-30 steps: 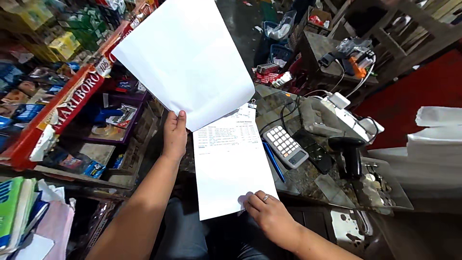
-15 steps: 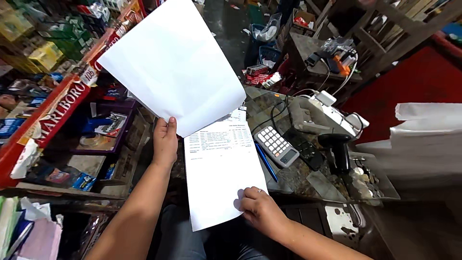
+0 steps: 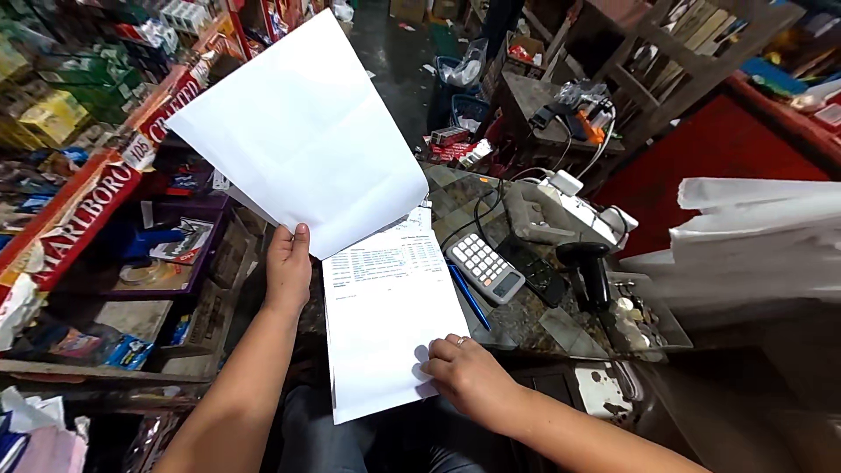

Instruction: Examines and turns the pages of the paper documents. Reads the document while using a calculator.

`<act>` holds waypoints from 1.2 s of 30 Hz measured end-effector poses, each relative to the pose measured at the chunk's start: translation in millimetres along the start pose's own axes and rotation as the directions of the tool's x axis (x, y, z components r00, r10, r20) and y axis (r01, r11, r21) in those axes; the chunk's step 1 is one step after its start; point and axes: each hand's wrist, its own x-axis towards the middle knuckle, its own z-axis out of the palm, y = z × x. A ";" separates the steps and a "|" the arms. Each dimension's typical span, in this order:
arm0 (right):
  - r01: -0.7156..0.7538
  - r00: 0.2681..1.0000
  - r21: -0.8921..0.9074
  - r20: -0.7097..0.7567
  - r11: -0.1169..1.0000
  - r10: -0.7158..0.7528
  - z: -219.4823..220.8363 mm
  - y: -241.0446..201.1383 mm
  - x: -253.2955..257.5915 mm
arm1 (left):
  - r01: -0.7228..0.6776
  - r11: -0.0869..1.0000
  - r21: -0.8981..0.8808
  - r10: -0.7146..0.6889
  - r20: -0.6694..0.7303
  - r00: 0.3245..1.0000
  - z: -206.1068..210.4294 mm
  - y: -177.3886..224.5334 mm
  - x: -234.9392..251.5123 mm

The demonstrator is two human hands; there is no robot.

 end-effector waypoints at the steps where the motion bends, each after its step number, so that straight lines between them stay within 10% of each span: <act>1: 0.011 0.999 -0.073 0.031 0.997 -0.009 0.9 -1.8 -2.6 | -0.001 1.000 0.000 0.001 0.004 1.000 -0.2 -0.9 0.4; 14: -0.089 0.984 -0.282 -0.176 0.955 0.039 -172.6 20.7 153.3 | 0.052 0.995 0.081 -0.047 -0.057 0.997 0.4 3.2 -19.8; 21: -0.178 0.893 -0.406 -0.449 0.896 -0.026 -174.9 23.1 233.3 | -0.102 0.978 0.182 0.084 0.102 0.991 2.4 1.0 -8.2; 24: -0.044 0.835 -0.480 -0.499 0.876 -0.231 -143.6 12.1 198.1 | -0.071 0.978 0.198 0.056 0.078 0.995 2.4 1.0 -5.1; 28: 0.210 0.963 -0.275 -0.108 0.938 -0.247 -59.0 -7.4 84.2 | -0.006 0.994 0.106 0.002 0.039 0.999 0.5 4.0 -4.6; 31: 0.158 0.987 -0.135 0.041 0.978 -0.154 -2.0 -9.9 10.1 | 0.033 0.995 0.092 -0.037 0.035 0.999 -0.1 7.2 -5.8; 36: 0.022 0.992 -0.219 -0.118 0.975 -0.048 46.8 -6.6 -44.1 | 0.021 1.000 0.007 -0.021 -0.013 1.000 -0.9 8.0 -4.4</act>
